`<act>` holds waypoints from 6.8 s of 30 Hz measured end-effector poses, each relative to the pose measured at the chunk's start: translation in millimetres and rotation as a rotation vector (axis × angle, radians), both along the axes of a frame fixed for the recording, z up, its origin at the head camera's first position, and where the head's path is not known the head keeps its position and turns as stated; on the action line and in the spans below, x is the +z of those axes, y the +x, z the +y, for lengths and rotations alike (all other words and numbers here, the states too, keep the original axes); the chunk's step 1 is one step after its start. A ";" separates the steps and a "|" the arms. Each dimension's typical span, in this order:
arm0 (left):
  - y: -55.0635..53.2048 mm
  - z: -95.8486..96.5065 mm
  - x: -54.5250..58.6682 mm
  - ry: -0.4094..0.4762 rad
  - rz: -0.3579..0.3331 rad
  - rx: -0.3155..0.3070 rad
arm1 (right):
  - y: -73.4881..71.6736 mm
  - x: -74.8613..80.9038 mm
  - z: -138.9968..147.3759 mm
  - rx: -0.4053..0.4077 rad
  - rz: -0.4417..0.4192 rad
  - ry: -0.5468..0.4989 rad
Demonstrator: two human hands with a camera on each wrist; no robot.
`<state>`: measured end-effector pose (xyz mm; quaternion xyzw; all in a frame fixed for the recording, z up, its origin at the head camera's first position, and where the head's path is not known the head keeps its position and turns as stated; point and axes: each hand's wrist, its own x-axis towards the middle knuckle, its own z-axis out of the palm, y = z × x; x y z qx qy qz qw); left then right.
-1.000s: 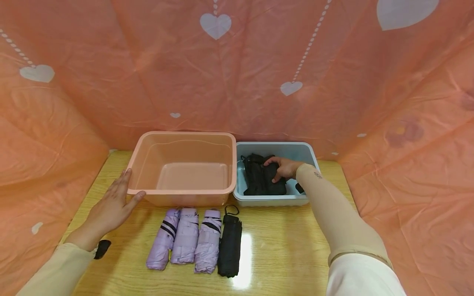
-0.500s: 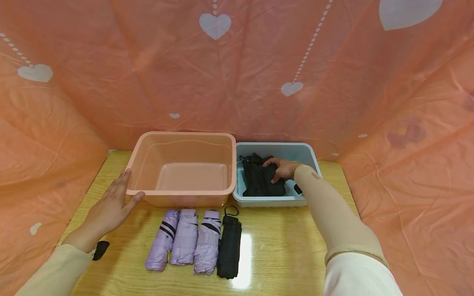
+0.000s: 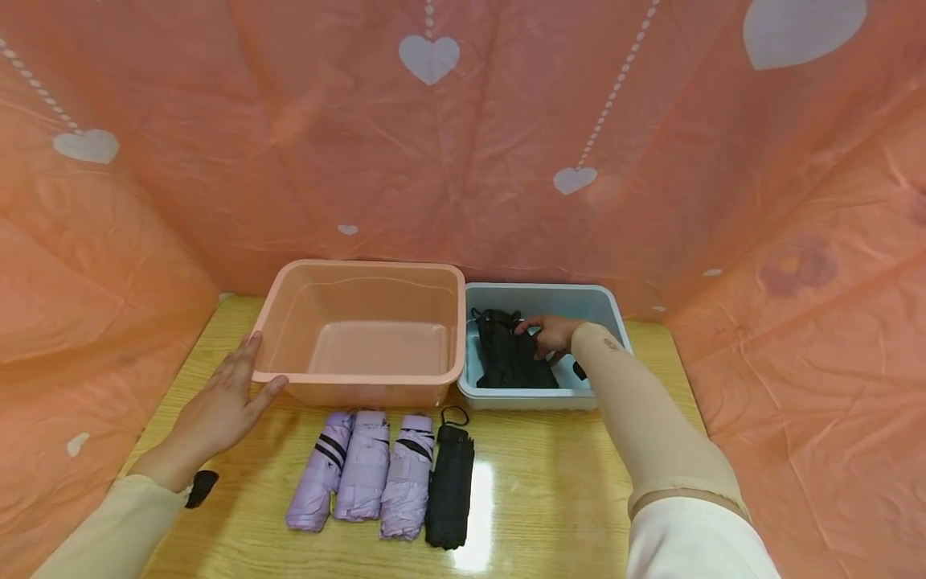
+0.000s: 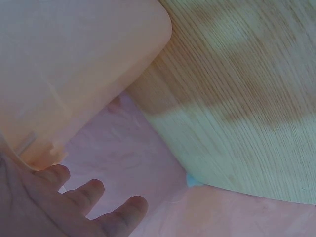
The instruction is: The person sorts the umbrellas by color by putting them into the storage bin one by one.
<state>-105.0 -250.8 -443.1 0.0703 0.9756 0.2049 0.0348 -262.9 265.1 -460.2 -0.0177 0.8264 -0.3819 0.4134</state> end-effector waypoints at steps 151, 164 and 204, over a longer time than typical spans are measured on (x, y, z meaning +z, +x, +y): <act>-42.2 -4.4 -7.8 0.045 0.029 -0.047 | 210.4 35.2 -28.0 -0.049 0.285 -0.874; -40.2 -4.6 -8.2 0.047 0.024 -0.043 | 133.6 93.6 8.8 -0.106 0.321 -0.706; -29.4 -1.6 0.0 0.029 0.022 -0.026 | -4.3 41.0 42.3 -0.107 0.122 -0.195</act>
